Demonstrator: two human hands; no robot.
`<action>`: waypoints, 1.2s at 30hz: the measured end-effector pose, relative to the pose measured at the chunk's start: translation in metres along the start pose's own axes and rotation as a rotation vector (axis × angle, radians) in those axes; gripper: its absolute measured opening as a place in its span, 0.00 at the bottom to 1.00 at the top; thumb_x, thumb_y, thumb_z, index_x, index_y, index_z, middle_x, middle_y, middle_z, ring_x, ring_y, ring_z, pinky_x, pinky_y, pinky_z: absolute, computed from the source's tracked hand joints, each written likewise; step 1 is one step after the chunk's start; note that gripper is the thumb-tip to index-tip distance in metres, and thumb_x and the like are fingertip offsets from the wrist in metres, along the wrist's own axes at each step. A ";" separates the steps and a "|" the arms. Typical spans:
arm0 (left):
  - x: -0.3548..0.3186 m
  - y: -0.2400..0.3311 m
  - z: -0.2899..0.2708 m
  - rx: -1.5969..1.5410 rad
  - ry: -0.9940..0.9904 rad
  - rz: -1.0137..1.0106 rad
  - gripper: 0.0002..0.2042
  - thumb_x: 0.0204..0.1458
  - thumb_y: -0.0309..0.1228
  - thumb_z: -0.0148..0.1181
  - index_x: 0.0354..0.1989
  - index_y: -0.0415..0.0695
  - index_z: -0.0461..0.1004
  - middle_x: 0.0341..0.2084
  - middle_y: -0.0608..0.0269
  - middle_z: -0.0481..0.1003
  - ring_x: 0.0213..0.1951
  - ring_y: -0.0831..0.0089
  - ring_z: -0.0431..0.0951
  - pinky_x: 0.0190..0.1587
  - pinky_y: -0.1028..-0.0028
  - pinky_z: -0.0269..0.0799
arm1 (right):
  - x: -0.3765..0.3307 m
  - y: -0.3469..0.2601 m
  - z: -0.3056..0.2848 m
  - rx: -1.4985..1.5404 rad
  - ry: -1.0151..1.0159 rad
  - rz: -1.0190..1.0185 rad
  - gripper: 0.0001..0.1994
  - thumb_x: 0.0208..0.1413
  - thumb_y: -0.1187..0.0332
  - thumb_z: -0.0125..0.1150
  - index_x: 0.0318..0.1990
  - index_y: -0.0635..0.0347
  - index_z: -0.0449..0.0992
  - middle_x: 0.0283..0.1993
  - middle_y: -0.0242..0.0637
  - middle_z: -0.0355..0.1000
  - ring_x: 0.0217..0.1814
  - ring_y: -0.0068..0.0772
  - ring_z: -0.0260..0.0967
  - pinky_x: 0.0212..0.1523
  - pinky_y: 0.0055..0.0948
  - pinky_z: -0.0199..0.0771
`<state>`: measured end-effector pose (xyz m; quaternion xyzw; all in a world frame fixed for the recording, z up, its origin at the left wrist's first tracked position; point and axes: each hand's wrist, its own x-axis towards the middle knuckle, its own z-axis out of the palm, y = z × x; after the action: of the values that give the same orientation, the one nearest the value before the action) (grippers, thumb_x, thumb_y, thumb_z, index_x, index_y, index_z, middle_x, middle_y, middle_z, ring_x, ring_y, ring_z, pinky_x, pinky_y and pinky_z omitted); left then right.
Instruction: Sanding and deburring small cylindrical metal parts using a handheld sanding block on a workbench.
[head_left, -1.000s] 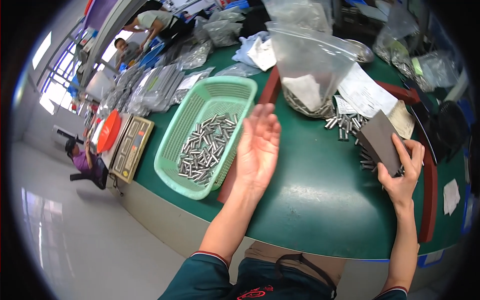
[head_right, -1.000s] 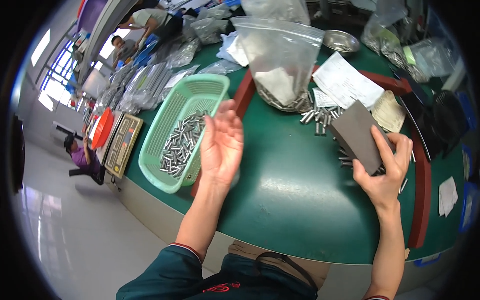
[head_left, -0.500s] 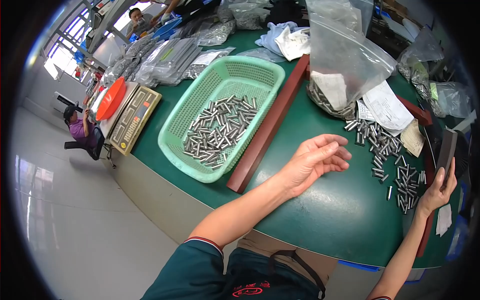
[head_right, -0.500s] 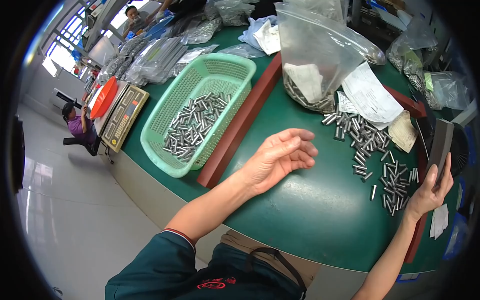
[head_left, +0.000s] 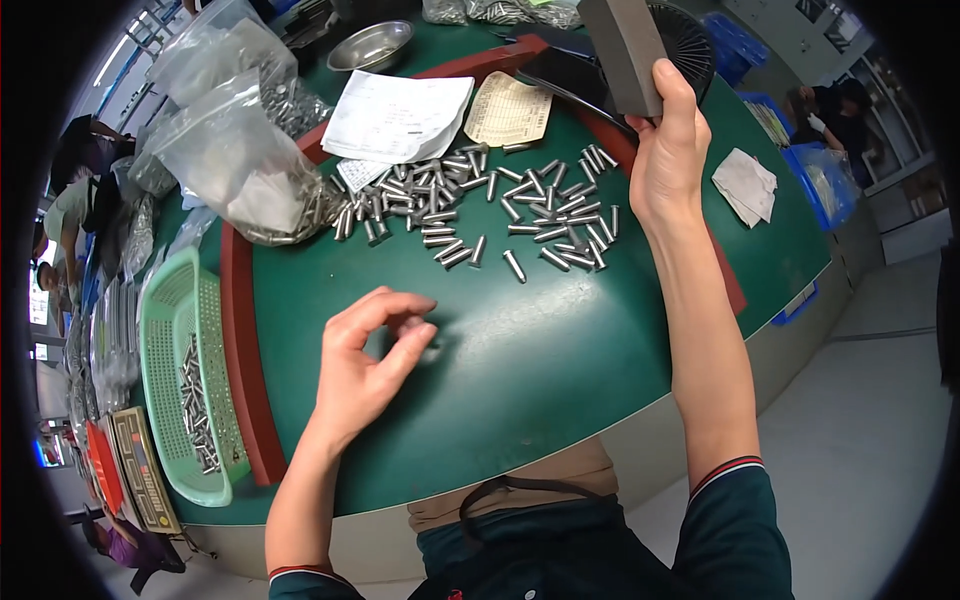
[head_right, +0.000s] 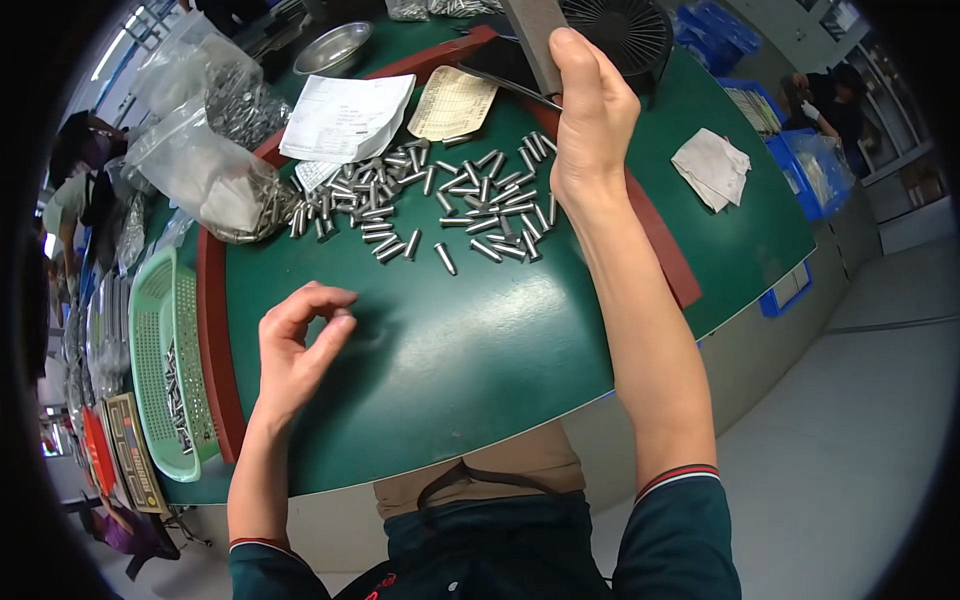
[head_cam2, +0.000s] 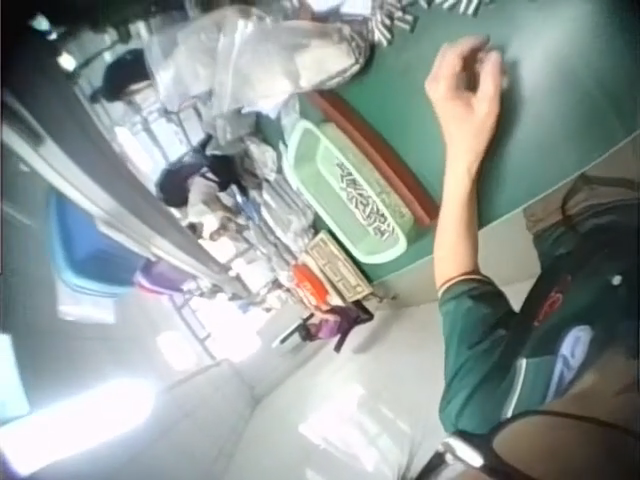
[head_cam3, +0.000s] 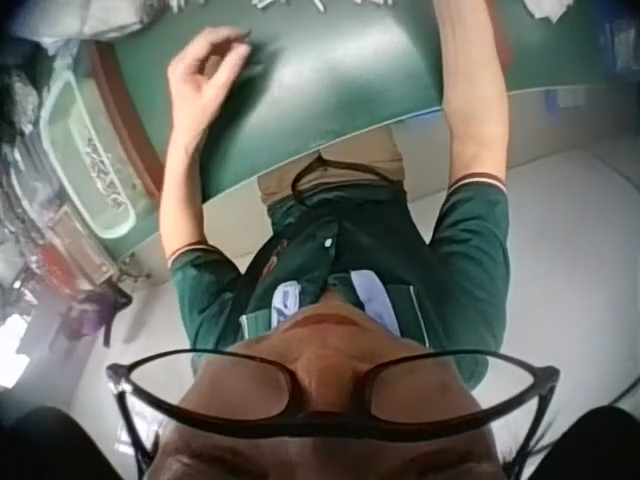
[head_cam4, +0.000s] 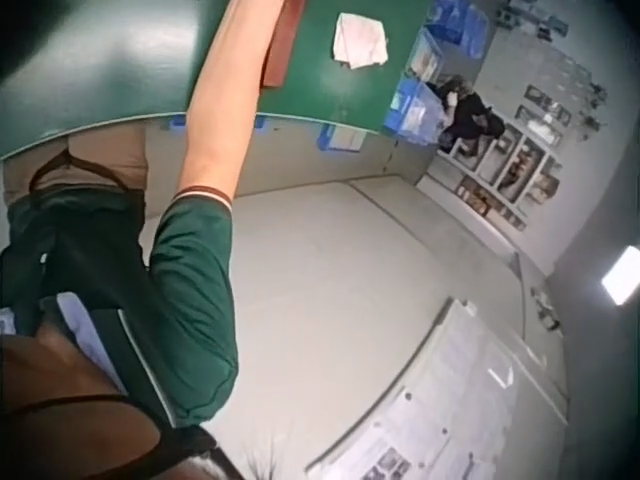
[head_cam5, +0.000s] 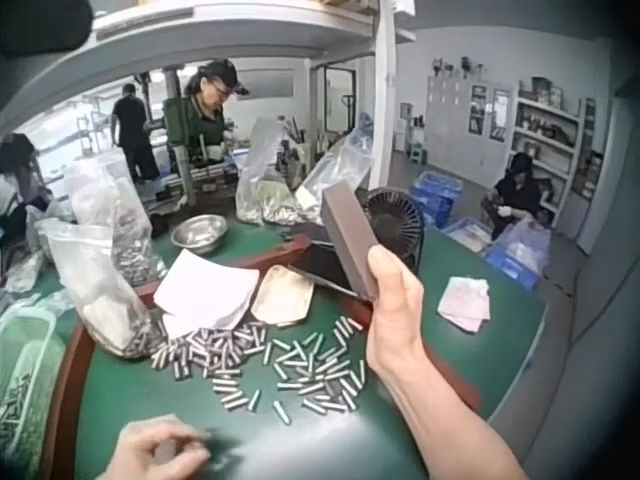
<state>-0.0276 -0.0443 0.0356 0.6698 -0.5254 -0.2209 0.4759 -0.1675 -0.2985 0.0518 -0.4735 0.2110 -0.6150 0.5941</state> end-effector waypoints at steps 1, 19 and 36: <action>0.005 0.005 0.005 0.060 -0.058 0.013 0.08 0.47 0.19 0.62 0.37 0.36 0.77 0.24 0.62 0.74 0.29 0.76 0.74 0.32 0.77 0.69 | 0.000 -0.002 -0.002 0.001 0.008 -0.002 0.21 0.55 0.57 0.63 0.49 0.67 0.77 0.42 0.30 0.75 0.44 0.18 0.67 0.50 0.21 0.64; 0.069 0.004 0.081 0.481 -0.129 0.373 0.13 0.40 0.23 0.68 0.36 0.38 0.76 0.35 0.57 0.69 0.40 0.60 0.70 0.44 0.66 0.64 | -0.004 0.002 -0.001 -0.012 -0.021 0.052 0.23 0.52 0.58 0.66 0.49 0.69 0.77 0.41 0.30 0.73 0.41 0.16 0.64 0.44 0.17 0.64; 0.014 0.003 -0.002 -0.633 -0.056 -0.482 0.06 0.53 0.23 0.63 0.39 0.37 0.75 0.31 0.63 0.77 0.33 0.79 0.76 0.40 0.78 0.74 | -0.017 0.003 0.003 -0.143 -0.106 0.053 0.28 0.58 0.57 0.58 0.56 0.74 0.70 0.55 0.42 0.70 0.57 0.29 0.66 0.62 0.26 0.57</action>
<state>-0.0233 -0.0562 0.0421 0.5877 -0.2719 -0.4956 0.5788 -0.1656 -0.2820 0.0451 -0.5408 0.2351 -0.5567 0.5851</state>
